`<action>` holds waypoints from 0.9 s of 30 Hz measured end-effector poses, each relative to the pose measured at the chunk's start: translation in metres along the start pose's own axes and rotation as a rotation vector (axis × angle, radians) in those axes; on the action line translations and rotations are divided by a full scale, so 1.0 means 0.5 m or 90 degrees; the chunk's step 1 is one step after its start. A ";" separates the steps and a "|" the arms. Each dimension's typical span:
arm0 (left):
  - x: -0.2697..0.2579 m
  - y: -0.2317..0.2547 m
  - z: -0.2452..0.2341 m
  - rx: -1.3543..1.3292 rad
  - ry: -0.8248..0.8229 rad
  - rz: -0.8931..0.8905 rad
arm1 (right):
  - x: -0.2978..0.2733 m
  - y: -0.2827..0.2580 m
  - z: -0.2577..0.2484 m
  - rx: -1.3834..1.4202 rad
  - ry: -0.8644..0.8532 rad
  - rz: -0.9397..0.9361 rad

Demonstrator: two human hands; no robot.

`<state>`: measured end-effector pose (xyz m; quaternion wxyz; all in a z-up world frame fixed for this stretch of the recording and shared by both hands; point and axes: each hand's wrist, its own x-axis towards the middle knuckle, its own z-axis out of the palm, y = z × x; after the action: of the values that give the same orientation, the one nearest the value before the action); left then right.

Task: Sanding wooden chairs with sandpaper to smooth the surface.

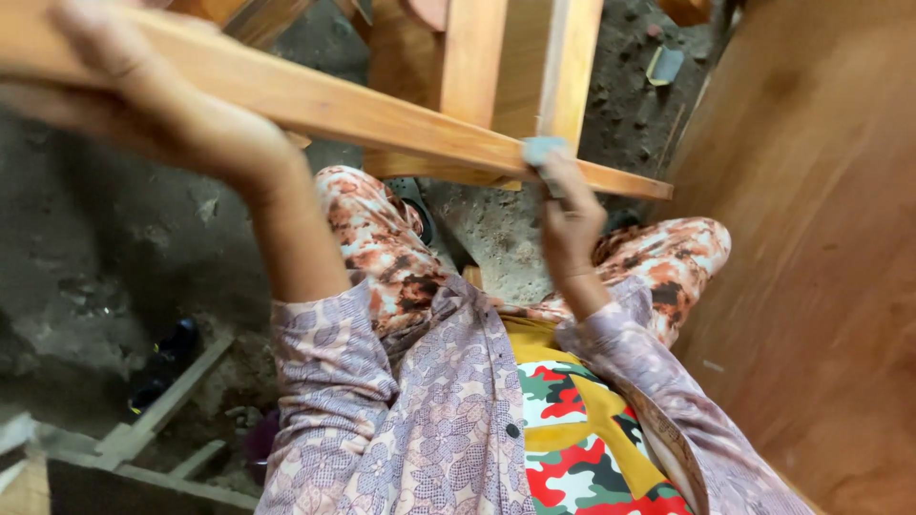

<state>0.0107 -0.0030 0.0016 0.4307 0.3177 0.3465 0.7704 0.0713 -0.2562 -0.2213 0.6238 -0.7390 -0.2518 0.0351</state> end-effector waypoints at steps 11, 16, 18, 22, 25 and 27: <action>0.028 -0.038 -0.041 -0.055 -0.185 0.210 | -0.018 0.113 -0.039 -0.027 0.019 -0.042; 0.012 -0.018 -0.026 -0.036 -0.162 0.194 | -0.040 0.257 -0.100 -0.099 0.105 0.136; -0.007 0.018 0.006 0.060 -0.007 0.054 | -0.043 0.260 -0.093 -0.186 0.044 0.060; 0.005 -0.003 -0.006 0.027 0.007 0.057 | -0.026 0.083 -0.021 -0.168 -0.007 -0.054; 0.002 -0.006 -0.012 0.065 -0.021 0.061 | 0.006 -0.069 0.032 -0.103 -0.062 -0.152; 0.000 -0.004 -0.009 0.154 -0.031 0.051 | 0.037 -0.152 0.061 -0.034 -0.108 -0.251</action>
<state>0.0081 -0.0036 -0.0025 0.3661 0.3998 0.4135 0.7316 0.0511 -0.2137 -0.1517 0.5754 -0.6860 -0.4442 -0.0321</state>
